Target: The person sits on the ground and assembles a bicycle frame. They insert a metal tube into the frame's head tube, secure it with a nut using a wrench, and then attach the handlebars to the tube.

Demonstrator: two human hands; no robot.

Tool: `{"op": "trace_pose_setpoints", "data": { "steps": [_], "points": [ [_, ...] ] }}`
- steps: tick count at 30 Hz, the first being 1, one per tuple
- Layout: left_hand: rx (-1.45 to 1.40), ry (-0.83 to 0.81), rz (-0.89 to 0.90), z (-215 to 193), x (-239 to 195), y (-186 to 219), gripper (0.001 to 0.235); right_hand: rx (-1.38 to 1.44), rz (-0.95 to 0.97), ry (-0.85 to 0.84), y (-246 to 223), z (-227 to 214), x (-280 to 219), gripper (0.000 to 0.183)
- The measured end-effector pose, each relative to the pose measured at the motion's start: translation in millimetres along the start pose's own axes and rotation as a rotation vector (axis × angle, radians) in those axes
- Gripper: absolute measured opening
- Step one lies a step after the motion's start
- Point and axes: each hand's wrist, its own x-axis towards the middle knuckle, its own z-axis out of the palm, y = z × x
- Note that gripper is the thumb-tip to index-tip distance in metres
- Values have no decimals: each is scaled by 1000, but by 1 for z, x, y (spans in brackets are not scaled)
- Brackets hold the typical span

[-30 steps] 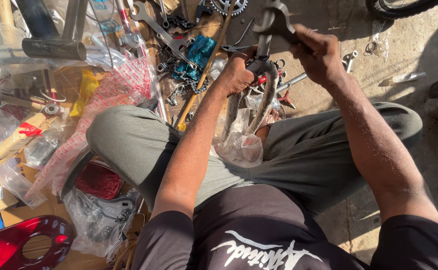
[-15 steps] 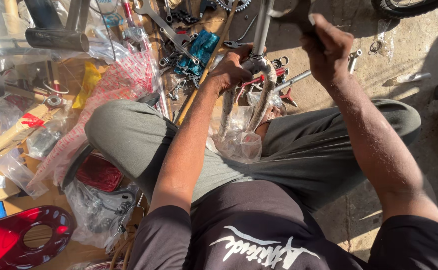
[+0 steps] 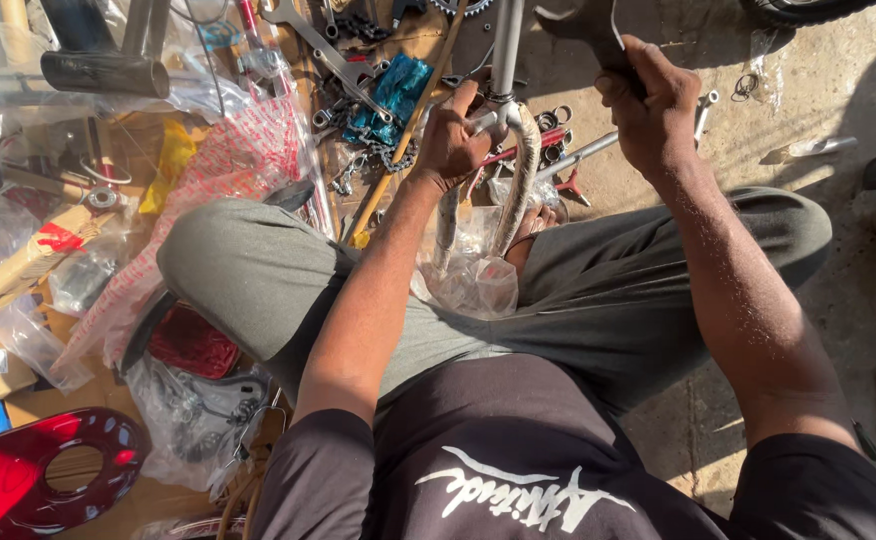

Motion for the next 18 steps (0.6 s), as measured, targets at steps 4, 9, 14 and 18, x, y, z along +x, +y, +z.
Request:
{"op": "trace_pose_setpoints", "data": {
  "steps": [4,9,14,18],
  "points": [
    [371,293,244,14,4,15,34,-152,216,37,-7,-12,24,30],
    [447,327,238,12,-1,16,25,-301,227,-298,-19,1,27,41],
    [336,254,167,14,2,22,35,-125,469,-172,-22,-1,44,45],
    [387,249,179,16,-2,23,36,-311,476,-467,-26,-1,49,47]
  ]
}}
